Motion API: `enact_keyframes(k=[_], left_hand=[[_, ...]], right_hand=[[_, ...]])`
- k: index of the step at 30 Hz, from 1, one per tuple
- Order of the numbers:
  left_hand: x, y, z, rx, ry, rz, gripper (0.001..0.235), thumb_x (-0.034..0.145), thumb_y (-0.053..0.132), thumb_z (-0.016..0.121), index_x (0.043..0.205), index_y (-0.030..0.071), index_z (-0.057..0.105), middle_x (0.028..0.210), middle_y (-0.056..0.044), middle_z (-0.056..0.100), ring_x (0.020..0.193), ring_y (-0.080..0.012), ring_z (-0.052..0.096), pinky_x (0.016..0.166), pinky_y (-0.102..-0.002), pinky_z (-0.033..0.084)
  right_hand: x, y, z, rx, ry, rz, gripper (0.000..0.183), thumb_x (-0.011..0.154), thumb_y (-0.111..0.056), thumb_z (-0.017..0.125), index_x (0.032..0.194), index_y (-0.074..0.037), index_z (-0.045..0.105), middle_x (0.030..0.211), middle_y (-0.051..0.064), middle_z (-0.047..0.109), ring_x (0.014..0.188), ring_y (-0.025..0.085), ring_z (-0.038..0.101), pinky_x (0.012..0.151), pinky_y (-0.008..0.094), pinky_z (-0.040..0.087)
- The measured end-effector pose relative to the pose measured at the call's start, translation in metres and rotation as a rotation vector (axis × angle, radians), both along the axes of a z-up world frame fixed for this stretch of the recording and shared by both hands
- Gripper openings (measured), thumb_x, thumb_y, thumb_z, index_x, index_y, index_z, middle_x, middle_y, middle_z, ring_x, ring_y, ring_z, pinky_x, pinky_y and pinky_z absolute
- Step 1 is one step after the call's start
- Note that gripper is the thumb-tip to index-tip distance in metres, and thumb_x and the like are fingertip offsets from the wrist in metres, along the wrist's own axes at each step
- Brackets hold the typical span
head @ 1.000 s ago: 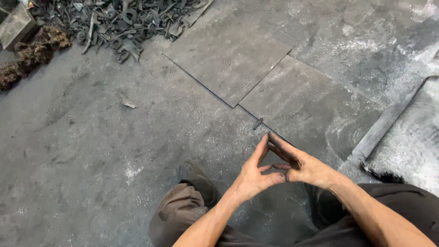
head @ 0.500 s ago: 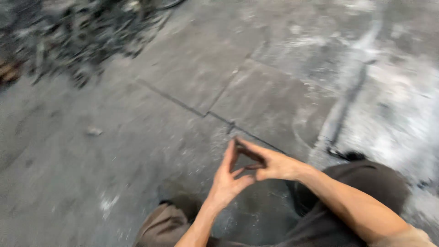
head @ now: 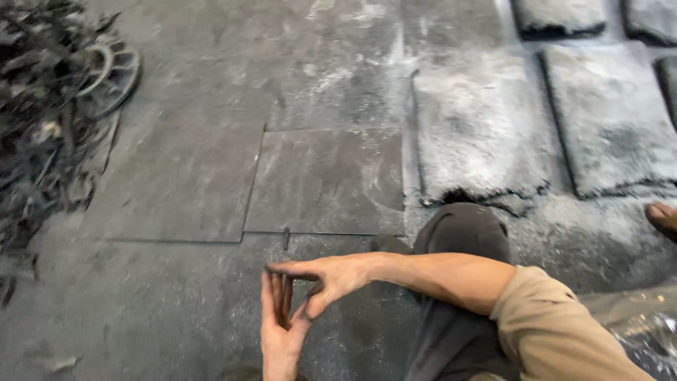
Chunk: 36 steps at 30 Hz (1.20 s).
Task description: Inspecting and handling flexible rubber or synthetic material sheets in a workshop.
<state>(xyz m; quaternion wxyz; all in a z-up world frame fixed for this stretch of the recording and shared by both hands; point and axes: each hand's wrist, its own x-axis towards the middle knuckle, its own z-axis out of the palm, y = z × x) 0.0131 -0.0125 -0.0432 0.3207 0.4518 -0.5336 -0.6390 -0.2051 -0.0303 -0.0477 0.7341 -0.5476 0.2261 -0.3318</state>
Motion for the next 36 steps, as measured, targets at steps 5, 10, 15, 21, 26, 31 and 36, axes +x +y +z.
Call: enact_keyframes(k=[5,10,15,21,26,31,36], left_hand=[[0.022,-0.008,-0.04,-0.05,0.004,-0.059,0.126,0.074,0.042,0.083,0.165,0.015,0.001,0.17,-0.023,0.013,0.154,-0.0403,0.022,0.113,-0.058,0.038],[0.031,-0.015,-0.056,-0.084,0.061,-0.075,0.127,0.074,0.044,0.082,0.166,0.016,-0.001,0.17,-0.025,0.011,0.154,-0.0427,0.021,0.114,-0.06,0.032],[0.029,-0.021,-0.053,-0.014,-0.065,-0.052,0.126,0.074,0.048,0.076,0.165,0.02,-0.007,0.171,-0.023,0.006,0.154,-0.0421,0.019,0.113,-0.062,0.032],[0.017,-0.019,-0.037,0.045,-0.145,-0.031,0.126,0.072,0.052,0.073,0.164,0.023,-0.009,0.17,-0.021,0.004,0.154,-0.041,0.018,0.112,-0.066,0.034],[0.014,-0.019,-0.033,0.029,-0.162,-0.028,0.126,0.074,0.055,0.072,0.165,0.022,-0.008,0.17,-0.024,0.005,0.154,-0.0423,0.019,0.113,-0.065,0.033],[0.013,-0.016,-0.028,0.063,-0.197,-0.007,0.127,0.07,0.053,0.073,0.164,0.024,-0.007,0.17,-0.021,0.006,0.153,-0.0405,0.02,0.112,-0.065,0.034],[0.025,-0.021,-0.053,-0.006,-0.091,-0.011,0.121,0.076,0.052,0.072,0.166,0.02,-0.002,0.171,-0.021,0.011,0.153,-0.0423,0.023,0.113,-0.063,0.034]], right_hand=[[0.009,0.0,-0.018,-0.04,0.066,-0.037,0.116,0.08,-0.049,0.08,0.17,-0.015,0.015,0.172,0.022,0.025,0.158,0.039,0.026,0.119,0.057,0.038],[0.013,-0.002,-0.024,-0.122,0.094,-0.057,0.122,0.075,-0.066,0.077,0.17,-0.016,0.019,0.173,0.023,0.023,0.16,0.042,0.02,0.122,0.063,0.028],[0.021,-0.002,-0.038,-0.123,0.089,-0.07,0.125,0.071,-0.07,0.076,0.169,-0.015,0.022,0.173,0.025,0.023,0.16,0.043,0.016,0.12,0.067,0.023],[0.022,-0.003,-0.042,-0.123,0.073,-0.07,0.126,0.071,-0.072,0.076,0.169,-0.015,0.022,0.172,0.025,0.023,0.16,0.044,0.017,0.122,0.066,0.023],[0.022,-0.003,-0.043,-0.114,0.071,-0.075,0.126,0.07,-0.074,0.075,0.169,-0.015,0.022,0.172,0.026,0.024,0.159,0.044,0.017,0.12,0.067,0.023],[0.023,-0.003,-0.046,-0.118,0.07,-0.076,0.127,0.07,-0.074,0.075,0.169,-0.015,0.023,0.171,0.026,0.024,0.159,0.044,0.018,0.121,0.067,0.024],[0.022,-0.005,-0.046,-0.079,0.069,-0.095,0.121,0.072,-0.072,0.075,0.168,-0.017,0.026,0.169,0.025,0.032,0.158,0.043,0.024,0.121,0.065,0.026]])
